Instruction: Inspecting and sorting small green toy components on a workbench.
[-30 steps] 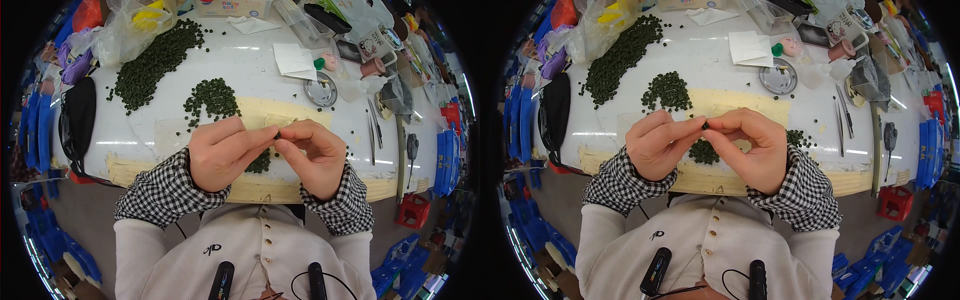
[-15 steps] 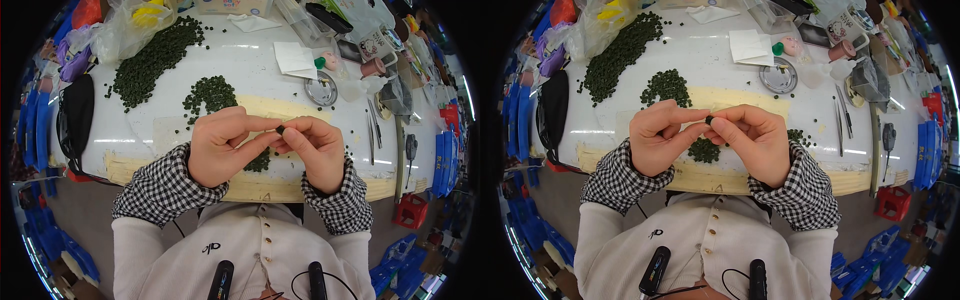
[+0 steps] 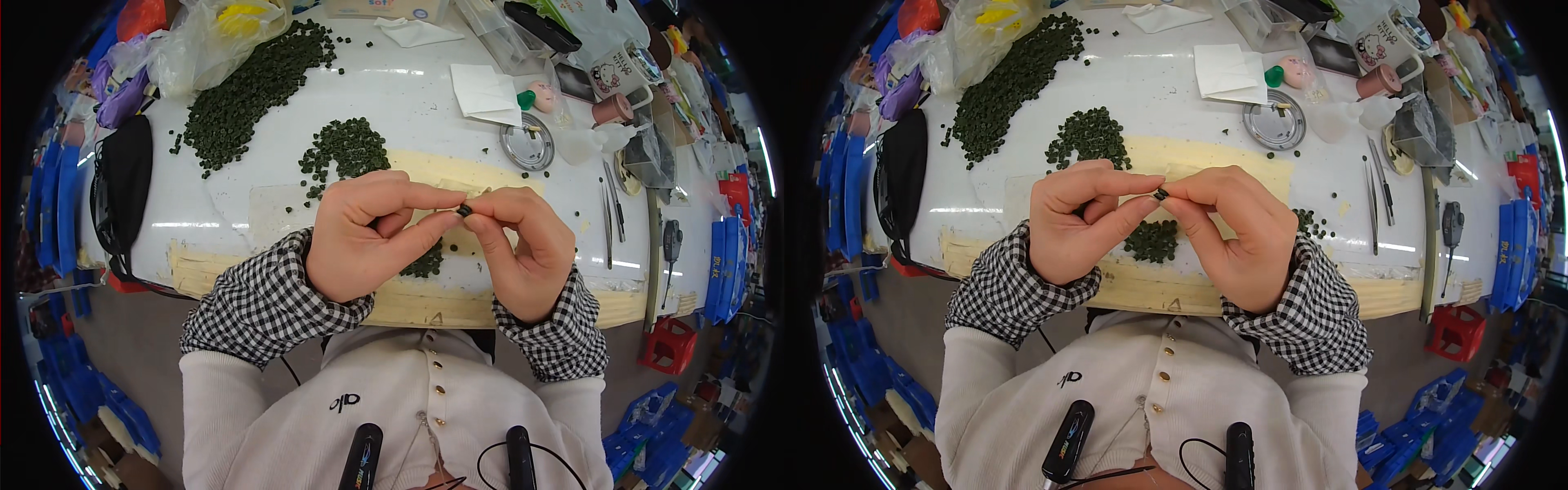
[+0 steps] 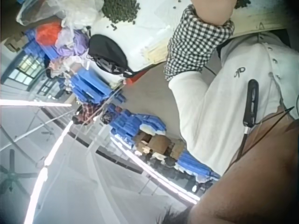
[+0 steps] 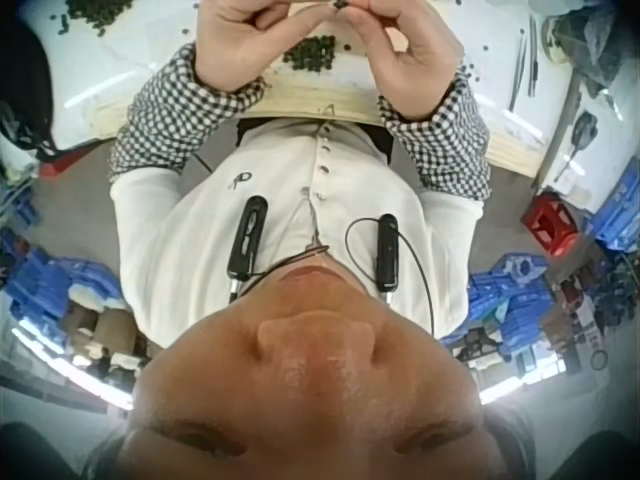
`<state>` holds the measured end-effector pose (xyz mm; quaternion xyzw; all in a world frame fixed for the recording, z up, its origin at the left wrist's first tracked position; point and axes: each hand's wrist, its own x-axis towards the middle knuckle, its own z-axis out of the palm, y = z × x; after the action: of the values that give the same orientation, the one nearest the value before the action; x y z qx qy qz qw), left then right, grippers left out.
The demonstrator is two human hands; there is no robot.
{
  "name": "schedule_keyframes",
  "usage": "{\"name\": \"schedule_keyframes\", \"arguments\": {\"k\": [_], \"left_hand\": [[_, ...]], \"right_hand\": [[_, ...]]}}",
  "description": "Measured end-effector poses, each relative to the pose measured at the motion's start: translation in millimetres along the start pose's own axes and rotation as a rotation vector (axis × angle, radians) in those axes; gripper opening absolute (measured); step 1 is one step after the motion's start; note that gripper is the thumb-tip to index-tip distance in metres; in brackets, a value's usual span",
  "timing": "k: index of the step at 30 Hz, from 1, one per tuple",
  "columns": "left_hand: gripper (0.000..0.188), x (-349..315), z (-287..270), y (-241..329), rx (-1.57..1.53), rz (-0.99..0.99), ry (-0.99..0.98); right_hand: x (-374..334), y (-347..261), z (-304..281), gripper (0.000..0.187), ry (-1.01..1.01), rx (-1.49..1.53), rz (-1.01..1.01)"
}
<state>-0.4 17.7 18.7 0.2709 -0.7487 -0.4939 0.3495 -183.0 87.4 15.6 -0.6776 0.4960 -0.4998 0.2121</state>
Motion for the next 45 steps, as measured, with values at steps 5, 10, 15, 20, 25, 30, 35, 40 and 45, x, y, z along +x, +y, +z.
{"name": "schedule_keyframes", "arguments": {"k": [5, 10, 15, 20, 25, 30, 35, 40, 45], "left_hand": [[0.025, 0, -2, 2, 0.067, 0.097, -0.015], [0.027, 0, 0, 3, 0.088, 0.090, 0.013], [0.030, -1, 0, 4, 0.212, 0.234, 0.024], [0.028, -1, -2, 8, 0.318, 0.309, 0.026], [0.024, -1, 0, 7, 0.306, 0.283, 0.042], [0.022, -3, -1, 7, 0.267, 0.223, 0.020], [0.021, -2, -3, 5, 0.209, 0.207, 0.006], [0.019, -4, 0, -1, 0.040, 0.084, -0.009], [0.016, -4, 4, -8, -0.120, -0.052, -0.023]], "right_hand": [[2, -6, -1, 0.017, 0.015, -0.148, -0.097], [0, -3, 0, 0.022, 0.049, -0.223, -0.181], [-2, 0, 1, 0.024, 0.086, -0.284, -0.271], [0, 0, 1, 0.023, 0.087, -0.276, -0.301], [-1, 0, 0, 0.023, 0.101, -0.280, -0.314], [0, 0, 0, 0.022, 0.117, -0.274, -0.295], [1, -1, 1, 0.022, 0.083, -0.245, -0.272], [1, -1, 0, 0.021, 0.060, -0.225, -0.242], [2, -1, -2, 0.019, 0.052, -0.166, -0.176]]}}
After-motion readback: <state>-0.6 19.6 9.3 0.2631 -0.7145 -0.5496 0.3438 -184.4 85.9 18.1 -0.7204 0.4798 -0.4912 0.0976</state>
